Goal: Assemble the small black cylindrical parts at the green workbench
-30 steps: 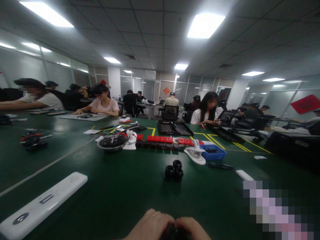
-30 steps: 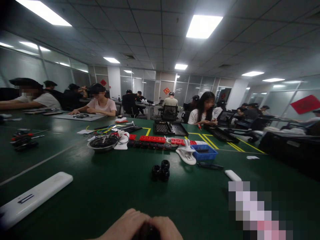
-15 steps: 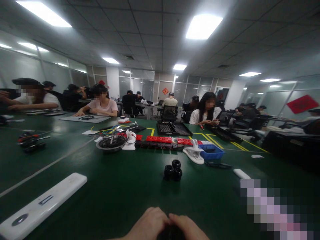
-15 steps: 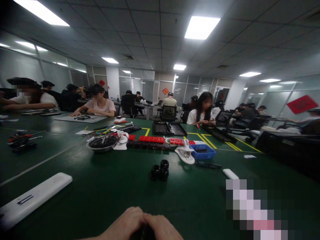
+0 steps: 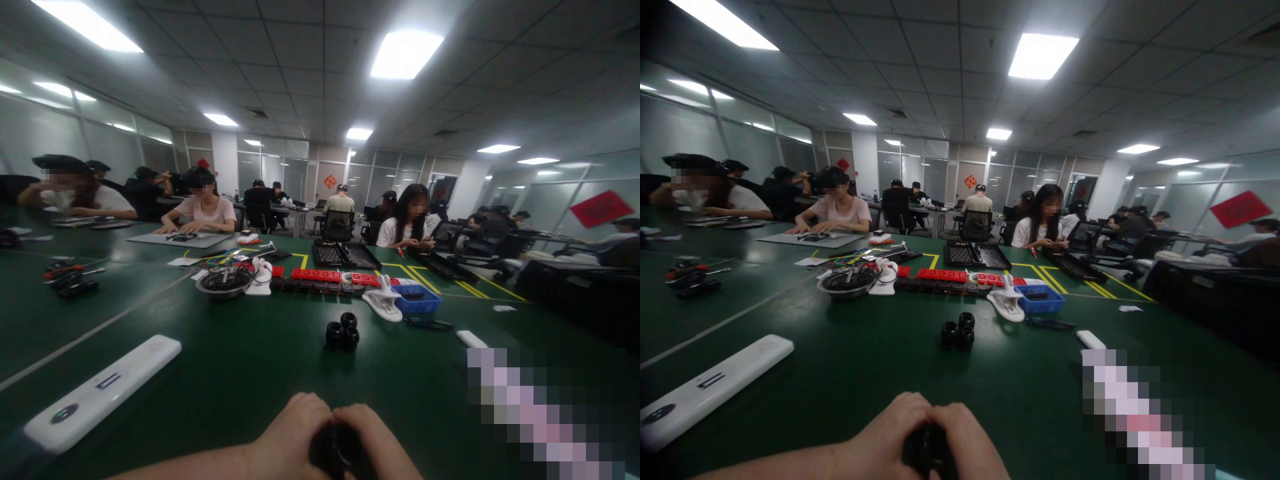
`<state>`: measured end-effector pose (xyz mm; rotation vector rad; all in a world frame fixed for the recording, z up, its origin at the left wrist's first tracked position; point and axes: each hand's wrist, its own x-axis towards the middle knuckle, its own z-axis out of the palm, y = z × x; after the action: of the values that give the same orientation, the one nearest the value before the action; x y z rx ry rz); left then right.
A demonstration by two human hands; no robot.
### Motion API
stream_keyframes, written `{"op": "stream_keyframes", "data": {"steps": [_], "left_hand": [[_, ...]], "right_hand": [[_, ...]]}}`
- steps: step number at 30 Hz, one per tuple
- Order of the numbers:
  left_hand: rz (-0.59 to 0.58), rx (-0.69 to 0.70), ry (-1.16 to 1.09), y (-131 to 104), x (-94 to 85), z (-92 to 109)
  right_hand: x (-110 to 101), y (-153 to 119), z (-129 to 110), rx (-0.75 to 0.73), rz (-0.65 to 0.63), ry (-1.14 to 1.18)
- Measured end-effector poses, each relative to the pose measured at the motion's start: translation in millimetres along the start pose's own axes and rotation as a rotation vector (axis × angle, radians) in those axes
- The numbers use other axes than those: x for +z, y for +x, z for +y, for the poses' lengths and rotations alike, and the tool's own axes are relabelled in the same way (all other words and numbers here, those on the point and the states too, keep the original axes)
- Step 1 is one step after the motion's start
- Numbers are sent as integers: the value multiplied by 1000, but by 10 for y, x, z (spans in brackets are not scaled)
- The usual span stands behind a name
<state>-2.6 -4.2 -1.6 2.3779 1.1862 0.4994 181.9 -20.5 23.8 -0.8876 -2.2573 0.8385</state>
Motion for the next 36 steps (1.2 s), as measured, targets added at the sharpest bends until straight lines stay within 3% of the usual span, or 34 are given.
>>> {"op": "stream_keyframes", "data": {"steps": [4,7,11,17,28,36], "left_hand": [[51,22,-16,-31,-6,17],[72,28,13,-50,6,0],[41,29,52,-59,1,5],[33,51,58,-84,-33,52],[43,80,66,-111,-50,53],[43,63,67,-117,-55,47]], "right_hand": [[63,13,8,-154,104,-126],[154,0,59,-105,198,-198],[215,-15,65,-4,176,-261],[197,-51,3,-185,131,-237],[199,-50,17,-20,220,-277],[197,-64,3,-102,198,-286]]}}
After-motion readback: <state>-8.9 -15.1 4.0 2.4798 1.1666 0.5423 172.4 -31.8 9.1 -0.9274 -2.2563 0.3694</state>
